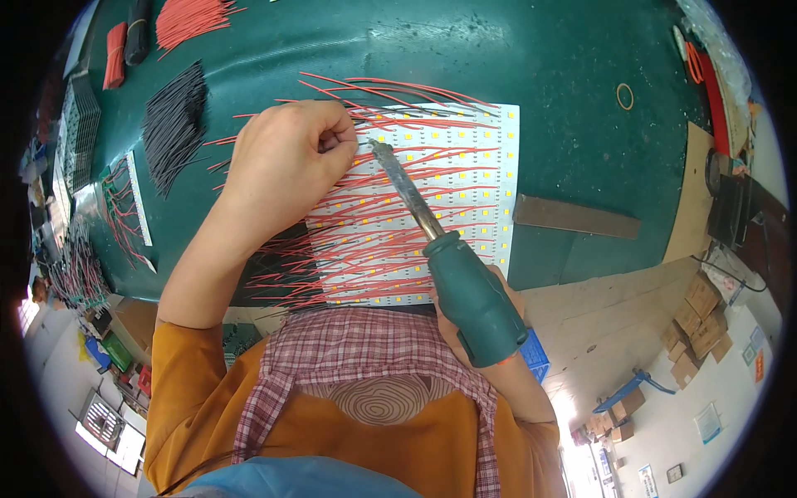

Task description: Connecting wires to LED strip circuit boards using a specialized heating or soldering tool.

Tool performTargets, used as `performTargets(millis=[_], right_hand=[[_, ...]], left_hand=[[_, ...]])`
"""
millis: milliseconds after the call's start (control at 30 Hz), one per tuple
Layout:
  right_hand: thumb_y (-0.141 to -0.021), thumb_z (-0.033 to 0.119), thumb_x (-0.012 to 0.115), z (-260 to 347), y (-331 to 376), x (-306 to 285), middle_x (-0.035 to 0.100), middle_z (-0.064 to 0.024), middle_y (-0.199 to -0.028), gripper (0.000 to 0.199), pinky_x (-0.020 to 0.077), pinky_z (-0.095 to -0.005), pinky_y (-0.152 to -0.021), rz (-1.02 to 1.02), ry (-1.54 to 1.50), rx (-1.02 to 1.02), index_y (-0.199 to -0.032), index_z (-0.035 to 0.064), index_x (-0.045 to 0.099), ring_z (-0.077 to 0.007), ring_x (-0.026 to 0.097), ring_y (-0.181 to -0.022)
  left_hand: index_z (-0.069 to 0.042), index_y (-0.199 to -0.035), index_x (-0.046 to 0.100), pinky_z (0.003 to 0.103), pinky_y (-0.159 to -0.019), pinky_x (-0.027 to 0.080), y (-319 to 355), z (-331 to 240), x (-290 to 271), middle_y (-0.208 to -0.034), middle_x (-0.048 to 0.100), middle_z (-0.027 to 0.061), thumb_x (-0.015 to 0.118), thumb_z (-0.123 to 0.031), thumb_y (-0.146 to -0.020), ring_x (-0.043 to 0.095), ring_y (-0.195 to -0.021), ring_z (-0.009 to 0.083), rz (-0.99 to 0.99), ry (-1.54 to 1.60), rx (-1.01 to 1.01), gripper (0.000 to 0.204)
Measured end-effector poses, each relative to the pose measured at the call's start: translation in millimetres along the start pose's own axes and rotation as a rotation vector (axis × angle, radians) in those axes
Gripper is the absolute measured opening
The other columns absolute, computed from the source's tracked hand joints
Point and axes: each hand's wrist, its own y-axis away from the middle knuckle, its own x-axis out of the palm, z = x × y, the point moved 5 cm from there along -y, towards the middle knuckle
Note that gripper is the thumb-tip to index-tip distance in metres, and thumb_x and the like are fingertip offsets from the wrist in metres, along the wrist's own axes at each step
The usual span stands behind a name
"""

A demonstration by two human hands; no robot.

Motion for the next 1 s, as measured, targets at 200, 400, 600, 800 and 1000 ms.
performTargets(millis=[200,400,600,800,1000], right_hand=[[-0.093,0.002,0.063,1,7,-4,0.065,-0.0054,-0.096,0.02,0.0512,-0.0282,-0.068,-0.019,-0.407,0.122,-0.113,0.0013,0.063,-0.014,0.06,-0.074],[-0.097,0.004,0.058,-4,5,-7,0.061,-0.0039,-0.093,0.009,0.0464,-0.0239,-0.064,-0.089,-0.495,0.147,-0.106,0.0015,0.058,-0.0075,0.053,-0.071],[-0.098,0.007,0.056,7,1,-11,0.059,-0.0034,-0.083,0.007,0.0394,-0.023,-0.058,-0.204,-0.517,0.116,-0.104,0.0032,0.056,-0.0075,0.051,-0.067],[-0.095,0.002,0.06,-3,2,-11,0.062,-0.0034,-0.092,0.013,0.0478,-0.0248,-0.067,-0.184,-0.534,0.077,-0.108,0.0005,0.061,-0.0084,0.055,-0.073],[-0.092,0.0,0.062,-8,-1,-12,0.063,-0.0029,-0.09,0.013,0.0486,-0.0261,-0.063,-0.186,-0.499,0.005,-0.105,0.0012,0.063,-0.0086,0.057,-0.07]], left_hand=[[-0.005,-0.08,0.063,0.047,-0.07,0.053,6,-8,9,-0.077,0.066,0.0123,0.065,-0.012,-0.08,0.066,-0.081,0.0351,-0.086,0.058,0.125,0.008],[-0.004,-0.108,0.068,0.041,-0.086,0.051,15,40,-70,-0.099,0.066,0.014,0.061,-0.007,-0.087,0.063,-0.097,0.0315,-0.395,-0.003,0.161,0.022],[-0.006,-0.114,0.07,0.038,-0.087,0.048,5,139,-111,-0.095,0.065,0.0119,0.064,-0.006,-0.09,0.06,-0.097,0.0307,-0.411,-0.364,0.105,0.025],[-0.001,-0.093,0.07,0.038,-0.08,0.047,-7,139,-107,-0.087,0.065,0.0105,0.069,-0.007,-0.084,0.059,-0.089,0.0305,-0.308,-0.431,0.186,0.012],[-0.007,-0.094,0.074,0.038,-0.077,0.05,-8,150,-117,-0.088,0.069,0.0092,0.07,-0.017,-0.088,0.063,-0.088,0.0277,-0.297,-0.396,0.073,0.013]])
